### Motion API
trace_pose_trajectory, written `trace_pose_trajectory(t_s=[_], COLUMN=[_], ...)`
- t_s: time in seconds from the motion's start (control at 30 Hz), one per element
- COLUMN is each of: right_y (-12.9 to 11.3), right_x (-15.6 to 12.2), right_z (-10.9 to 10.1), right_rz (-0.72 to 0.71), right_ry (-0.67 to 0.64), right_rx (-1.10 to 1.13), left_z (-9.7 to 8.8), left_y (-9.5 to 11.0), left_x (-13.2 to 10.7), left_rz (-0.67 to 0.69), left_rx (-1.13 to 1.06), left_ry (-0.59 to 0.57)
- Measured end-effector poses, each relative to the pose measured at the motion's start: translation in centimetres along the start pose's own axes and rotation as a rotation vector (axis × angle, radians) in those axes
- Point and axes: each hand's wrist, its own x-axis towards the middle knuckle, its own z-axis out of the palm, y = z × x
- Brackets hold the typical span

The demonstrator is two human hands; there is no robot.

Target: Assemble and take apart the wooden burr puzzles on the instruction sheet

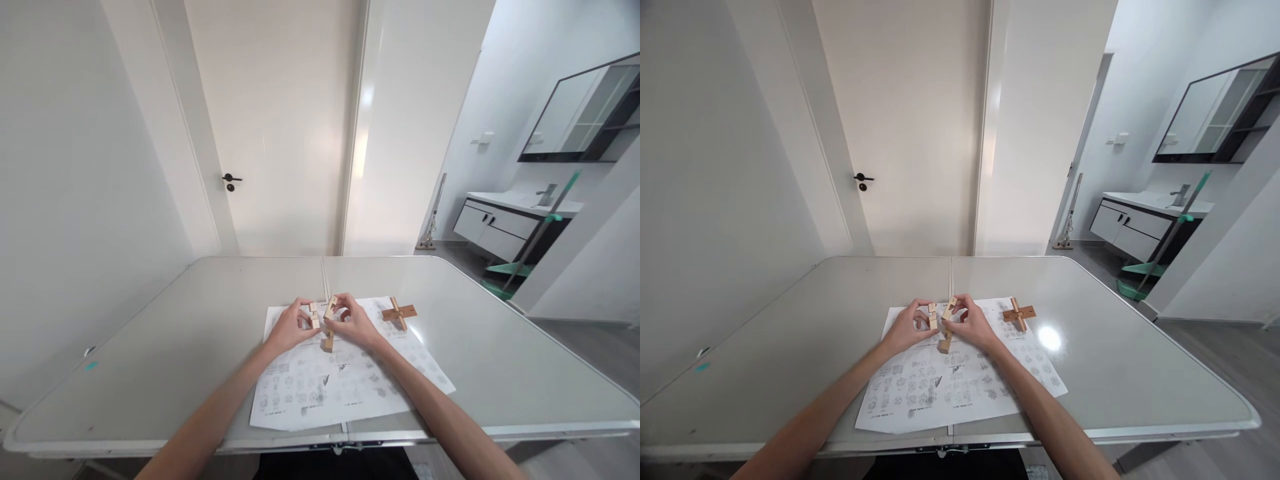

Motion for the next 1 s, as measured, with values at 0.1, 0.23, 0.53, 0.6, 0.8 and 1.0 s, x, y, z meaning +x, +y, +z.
trace_pose_trajectory(t_s=[0.1, 0.23, 0.53, 0.6, 0.8, 1.0], right_y=[-0.2, -0.3, 0.0, -0.3, -1.5, -2.0], right_x=[-0.4, -0.7, -1.0, -1.1, -1.5, -1.8], right_z=[0.3, 0.5, 0.7, 0.7, 0.4, 0.4], right_rz=[-0.015, -0.016, -0.053, -0.095, -0.233, -0.302], right_ry=[0.005, 0.020, 0.010, -0.006, -0.083, -0.102], right_rx=[-0.002, -0.048, -0.201, -0.224, -0.318, -0.384], left_z=[0.3, 1.0, 1.1, 1.1, 1.5, 1.4], left_y=[0.2, 0.5, 0.4, 0.4, 0.6, 0.9], left_x=[-0.1, -0.4, -0.1, -0.1, -0.4, -0.7], left_rz=[0.013, 0.018, -0.099, -0.102, -0.097, -0.067], left_rx=[0.005, -0.039, -0.292, -0.328, -0.402, -0.431], left_ry=[0.032, 0.056, 0.003, -0.006, -0.007, -0.033])
